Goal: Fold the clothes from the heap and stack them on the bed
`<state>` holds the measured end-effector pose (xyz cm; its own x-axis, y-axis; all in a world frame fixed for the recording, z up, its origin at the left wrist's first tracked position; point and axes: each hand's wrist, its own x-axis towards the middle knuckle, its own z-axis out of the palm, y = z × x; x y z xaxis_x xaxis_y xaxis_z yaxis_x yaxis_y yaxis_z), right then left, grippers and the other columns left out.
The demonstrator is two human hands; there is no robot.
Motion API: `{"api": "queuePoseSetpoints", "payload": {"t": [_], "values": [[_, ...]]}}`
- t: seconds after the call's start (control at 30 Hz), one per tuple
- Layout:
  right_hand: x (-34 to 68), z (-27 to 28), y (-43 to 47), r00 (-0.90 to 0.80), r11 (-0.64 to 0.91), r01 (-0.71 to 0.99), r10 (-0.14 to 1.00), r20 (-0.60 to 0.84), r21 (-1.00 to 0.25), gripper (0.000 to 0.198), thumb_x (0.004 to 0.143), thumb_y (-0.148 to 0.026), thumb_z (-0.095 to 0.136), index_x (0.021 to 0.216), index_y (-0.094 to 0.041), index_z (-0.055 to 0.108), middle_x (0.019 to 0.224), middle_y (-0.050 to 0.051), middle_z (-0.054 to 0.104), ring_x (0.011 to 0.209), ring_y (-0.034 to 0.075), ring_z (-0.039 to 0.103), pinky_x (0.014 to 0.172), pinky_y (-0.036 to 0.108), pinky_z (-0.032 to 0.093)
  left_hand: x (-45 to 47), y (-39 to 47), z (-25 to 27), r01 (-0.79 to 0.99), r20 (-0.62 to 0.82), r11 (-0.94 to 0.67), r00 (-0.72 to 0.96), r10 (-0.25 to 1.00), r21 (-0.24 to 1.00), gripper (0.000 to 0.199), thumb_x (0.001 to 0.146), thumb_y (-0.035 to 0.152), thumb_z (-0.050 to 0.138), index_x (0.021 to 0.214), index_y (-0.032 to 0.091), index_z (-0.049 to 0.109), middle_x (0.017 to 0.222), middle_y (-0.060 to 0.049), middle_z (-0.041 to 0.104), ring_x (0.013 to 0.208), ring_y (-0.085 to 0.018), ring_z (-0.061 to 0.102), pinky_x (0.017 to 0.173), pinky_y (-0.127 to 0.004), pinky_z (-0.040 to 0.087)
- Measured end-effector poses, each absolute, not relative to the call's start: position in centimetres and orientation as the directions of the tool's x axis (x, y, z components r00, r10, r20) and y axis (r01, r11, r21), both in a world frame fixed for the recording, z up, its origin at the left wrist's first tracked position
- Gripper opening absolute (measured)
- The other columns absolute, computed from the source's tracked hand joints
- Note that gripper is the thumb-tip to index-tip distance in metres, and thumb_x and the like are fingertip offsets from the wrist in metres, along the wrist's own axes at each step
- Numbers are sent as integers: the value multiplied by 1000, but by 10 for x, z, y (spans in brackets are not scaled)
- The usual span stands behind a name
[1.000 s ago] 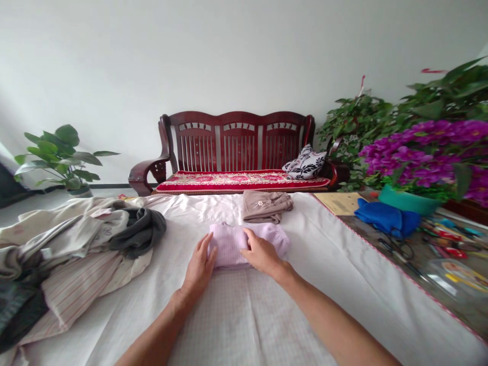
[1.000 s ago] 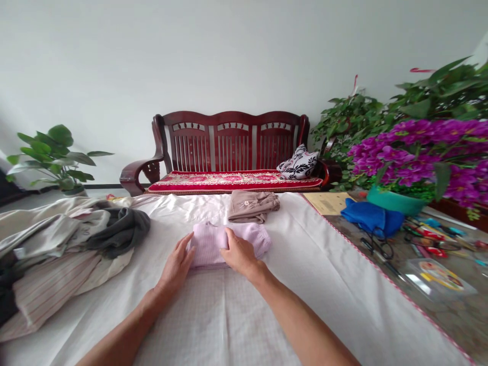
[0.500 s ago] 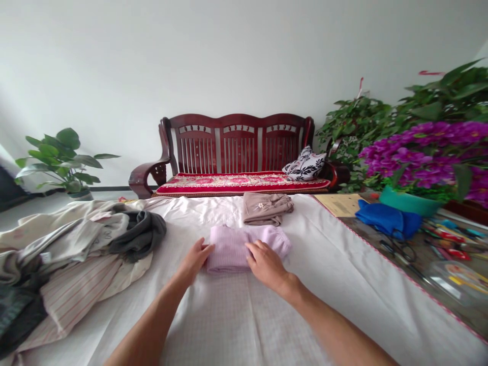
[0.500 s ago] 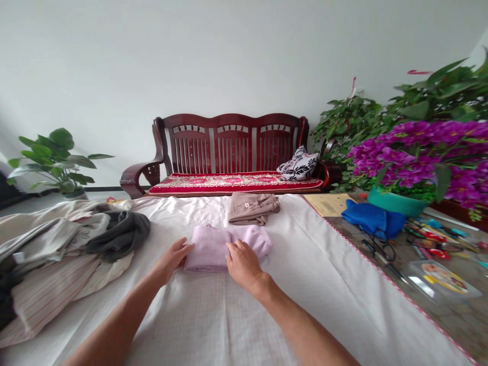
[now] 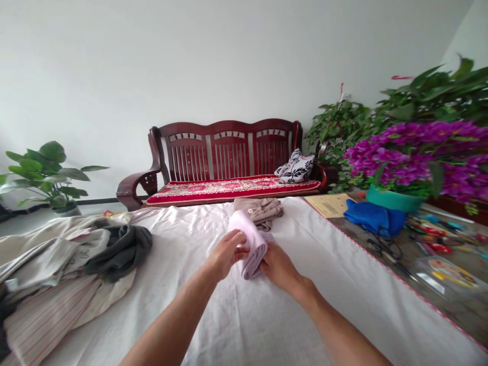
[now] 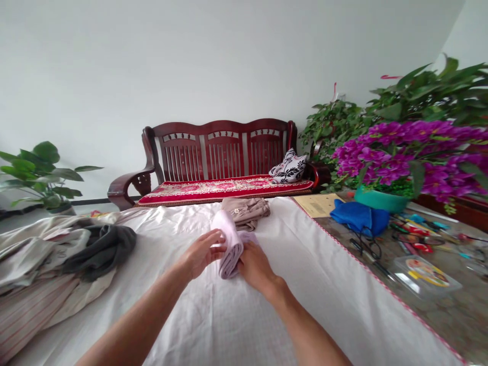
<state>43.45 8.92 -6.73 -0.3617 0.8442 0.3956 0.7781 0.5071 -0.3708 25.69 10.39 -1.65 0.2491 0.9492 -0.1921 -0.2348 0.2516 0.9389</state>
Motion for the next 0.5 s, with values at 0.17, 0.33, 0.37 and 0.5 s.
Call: {"api": "queuePoseSetpoints", "payload": {"t": [0.17,0.33,0.37,0.5], "values": [[475,-66,102,84,137,800,939,335,-585,31,85,-10,46,96,-17,75,95,12,75,91,26,68,76,33,48,285,110,-44,204,-224,168,296,929,965,43,79,23,66,120,14,62,69,2,61,56,-10,54,54,-21,42],[487,-69,105,175,169,617,923,343,-769,38,96,-30,39,122,-22,66,109,7,74,102,22,67,87,33,50,279,116,-68,522,16,-128,213,977,843,40,80,24,59,119,16,68,98,-7,68,71,-15,62,68,-26,46],[488,-71,106,131,182,607,937,323,-773,36,96,-34,42,119,-22,68,107,6,75,99,21,68,84,31,50,277,116,-72,571,69,-183,214,974,800,39,80,24,60,116,18,70,103,-8,68,76,-16,63,72,-26,47],[493,-84,113,35,163,668,968,250,-726,26,83,-34,60,101,-21,73,90,4,76,84,21,68,70,26,49,271,117,-83,587,170,-232,159,973,776,42,77,22,63,118,18,69,113,-10,65,85,-19,65,81,-30,49]]}}
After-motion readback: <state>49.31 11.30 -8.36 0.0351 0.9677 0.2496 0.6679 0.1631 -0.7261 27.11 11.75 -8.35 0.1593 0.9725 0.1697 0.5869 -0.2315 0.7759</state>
